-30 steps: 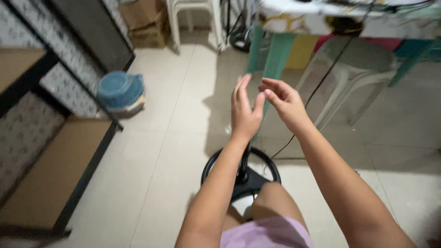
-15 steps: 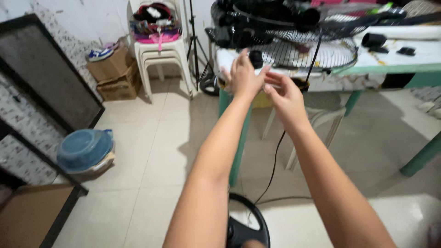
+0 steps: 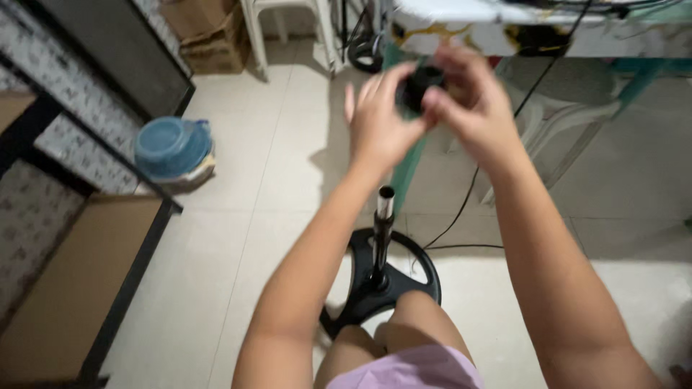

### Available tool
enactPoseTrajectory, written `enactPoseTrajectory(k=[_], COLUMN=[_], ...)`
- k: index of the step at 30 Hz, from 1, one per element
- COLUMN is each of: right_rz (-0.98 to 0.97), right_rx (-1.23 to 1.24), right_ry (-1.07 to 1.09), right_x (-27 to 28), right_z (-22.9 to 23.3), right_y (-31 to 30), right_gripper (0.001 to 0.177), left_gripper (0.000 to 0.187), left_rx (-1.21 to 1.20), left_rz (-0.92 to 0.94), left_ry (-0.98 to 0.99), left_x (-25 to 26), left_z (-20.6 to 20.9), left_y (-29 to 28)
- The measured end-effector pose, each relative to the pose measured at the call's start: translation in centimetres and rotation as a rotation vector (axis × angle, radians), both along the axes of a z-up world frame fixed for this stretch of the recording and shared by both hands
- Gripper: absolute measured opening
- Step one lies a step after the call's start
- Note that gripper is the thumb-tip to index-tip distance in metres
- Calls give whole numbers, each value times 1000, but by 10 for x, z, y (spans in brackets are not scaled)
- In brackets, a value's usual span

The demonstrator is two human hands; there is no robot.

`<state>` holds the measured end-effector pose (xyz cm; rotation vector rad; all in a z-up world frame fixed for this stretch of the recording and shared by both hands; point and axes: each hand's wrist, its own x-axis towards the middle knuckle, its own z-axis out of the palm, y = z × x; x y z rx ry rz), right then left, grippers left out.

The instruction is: The person assembles an electric fan by attaching the motor housing to the stand, inserting the metal shaft, and securing the components. They then attach the fan cage and blades to the motor shaft.

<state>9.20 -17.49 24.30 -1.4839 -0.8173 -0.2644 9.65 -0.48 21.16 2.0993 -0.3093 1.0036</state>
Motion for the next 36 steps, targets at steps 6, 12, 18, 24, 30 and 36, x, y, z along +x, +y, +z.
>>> enactPoseTrajectory(k=[6, 12, 18, 24, 30, 36], right_rz=[-24, 30, 31, 91, 111, 140], right_rx=[-330, -352, -360, -250, -219, -242], right_ry=[63, 242, 324, 427, 354, 411], right_x=[-61, -61, -55, -54, -49, -48], right_z=[-37, -77, -116, -163, -199, -188], right_y=[24, 28, 25, 20, 19, 16], right_gripper=[57, 55, 55, 58, 48, 59], left_gripper=[78, 84, 79, 73, 66, 63], left_rx=[-38, -174, -261, -318, -399, -386], left_rz=[-40, -136, -92, -85, -104, -117], left_ry=[190, 226, 269, 297, 284, 383], left_x=[-92, -110, -112, -115, -115, -110], left_z=[-53, -99, -144, -182, -194, -188], left_y=[23, 26, 13, 4, 2, 8])
